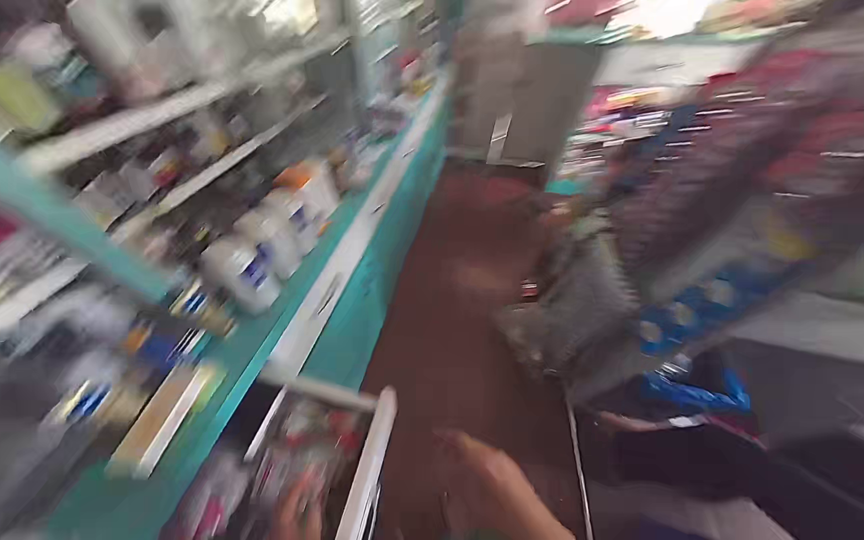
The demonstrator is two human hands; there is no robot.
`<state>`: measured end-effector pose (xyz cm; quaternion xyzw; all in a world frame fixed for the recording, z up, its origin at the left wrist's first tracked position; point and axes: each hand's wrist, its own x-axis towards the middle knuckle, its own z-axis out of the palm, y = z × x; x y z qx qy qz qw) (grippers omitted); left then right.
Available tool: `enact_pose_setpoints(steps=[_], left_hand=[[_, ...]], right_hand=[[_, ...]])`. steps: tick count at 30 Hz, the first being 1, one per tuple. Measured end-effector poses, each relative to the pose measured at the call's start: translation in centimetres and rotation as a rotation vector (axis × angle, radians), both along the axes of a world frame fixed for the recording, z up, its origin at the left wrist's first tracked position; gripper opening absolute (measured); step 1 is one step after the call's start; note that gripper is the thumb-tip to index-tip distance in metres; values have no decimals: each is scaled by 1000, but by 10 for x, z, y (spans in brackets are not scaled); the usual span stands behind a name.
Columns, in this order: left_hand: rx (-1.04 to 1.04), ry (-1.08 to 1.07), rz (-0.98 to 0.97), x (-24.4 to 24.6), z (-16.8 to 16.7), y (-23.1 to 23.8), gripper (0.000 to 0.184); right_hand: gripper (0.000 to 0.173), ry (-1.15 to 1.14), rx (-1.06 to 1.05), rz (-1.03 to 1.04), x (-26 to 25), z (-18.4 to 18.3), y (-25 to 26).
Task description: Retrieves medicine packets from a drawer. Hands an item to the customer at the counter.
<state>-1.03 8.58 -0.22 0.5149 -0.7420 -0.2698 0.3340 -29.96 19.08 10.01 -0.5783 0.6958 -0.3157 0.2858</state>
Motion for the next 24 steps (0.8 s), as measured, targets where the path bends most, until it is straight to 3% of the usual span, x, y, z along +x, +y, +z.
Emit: enact_pose_setpoints(steps=[2,4,6,9,13,16,18,21,24], left_hand=[[33,-166,22,17,4,16,29],[234,-280,-36,38,9,27,42],[390,-263,-101,47,6,25,55],[426,-247,-93,45,-3,32,67],[427,-234,0,32,5,36,55],[445,-216,28,28,9,38,53],[439,-194,47,27,7,41,55],[409,108,204,29,7,42,60],[561,753,433,29,28,42,41]], right_hand=[[37,65,-3,139,2,-4,-17],[37,102,-41,317,9,-9,-39],[35,116,-150,441,21,-19,-67],[31,199,-153,547,45,-40,-100],[33,446,173,621,79,-52,-141],[43,582,160,710,98,-62,-152],[35,594,58,762,107,-67,-152],[17,427,-128,689,108,-67,-157],[17,194,-270,573,108,-50,-162]])
